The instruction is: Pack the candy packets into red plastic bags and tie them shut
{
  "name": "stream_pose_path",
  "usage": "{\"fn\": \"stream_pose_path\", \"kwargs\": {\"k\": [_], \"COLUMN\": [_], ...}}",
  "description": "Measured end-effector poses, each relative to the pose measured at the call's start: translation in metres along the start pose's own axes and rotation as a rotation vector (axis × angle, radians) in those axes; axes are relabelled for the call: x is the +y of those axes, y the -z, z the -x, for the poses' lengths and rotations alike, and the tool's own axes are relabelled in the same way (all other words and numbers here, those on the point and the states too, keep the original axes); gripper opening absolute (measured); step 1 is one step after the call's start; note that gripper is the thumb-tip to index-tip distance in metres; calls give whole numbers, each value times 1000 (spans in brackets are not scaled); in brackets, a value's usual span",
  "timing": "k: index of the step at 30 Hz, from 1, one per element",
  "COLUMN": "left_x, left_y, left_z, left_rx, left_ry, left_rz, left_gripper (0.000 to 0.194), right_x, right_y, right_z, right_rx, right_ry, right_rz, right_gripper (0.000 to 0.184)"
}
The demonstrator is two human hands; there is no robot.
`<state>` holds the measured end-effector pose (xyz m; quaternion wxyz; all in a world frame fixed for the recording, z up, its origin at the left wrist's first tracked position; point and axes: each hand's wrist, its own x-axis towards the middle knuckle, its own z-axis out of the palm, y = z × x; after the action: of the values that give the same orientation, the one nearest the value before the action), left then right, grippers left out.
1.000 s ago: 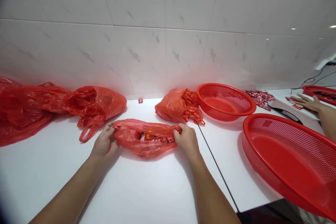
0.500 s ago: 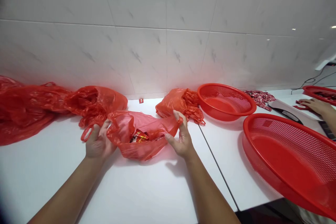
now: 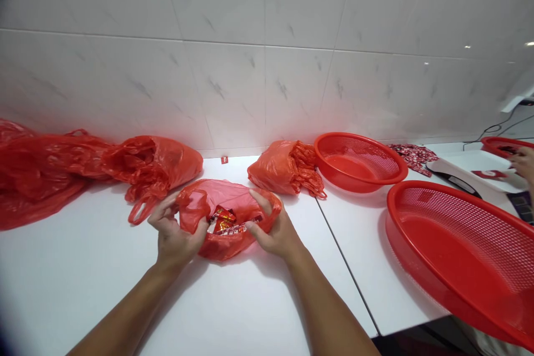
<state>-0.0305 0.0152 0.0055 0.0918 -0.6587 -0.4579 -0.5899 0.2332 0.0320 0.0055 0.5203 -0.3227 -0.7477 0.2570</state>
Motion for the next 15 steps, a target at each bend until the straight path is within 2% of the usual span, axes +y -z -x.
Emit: {"fn": "stream_pose_path", "kwargs": {"k": [3,4,7,9,12,15], "left_x": [-2,-2,2,5,7,3], "left_y": [0,1,5,8,11,11], "left_z": [-3,-3,-6,-7,-10,-12], "left_rx": [106,116,52,-9,-33,-92], "left_ry": [-1,22,76,81,107,167], "left_rz": [6,-1,-94,-164,-219,-278], "left_gripper": [70,62,29,17,29,40], "right_x": [0,0,3,7,13,18], "right_y": [2,3,8,10,11,7], "right_z": [-1,-1,-1,-3,-5,-8], "right_rx": [142,183,295,356,412,456], "right_ry": [-33,-56,-125,-166,-197,-179], "right_rz": [-69,-100,-182,-235,-331,-425], "right_gripper": [24,18,21,22,22,45]}}
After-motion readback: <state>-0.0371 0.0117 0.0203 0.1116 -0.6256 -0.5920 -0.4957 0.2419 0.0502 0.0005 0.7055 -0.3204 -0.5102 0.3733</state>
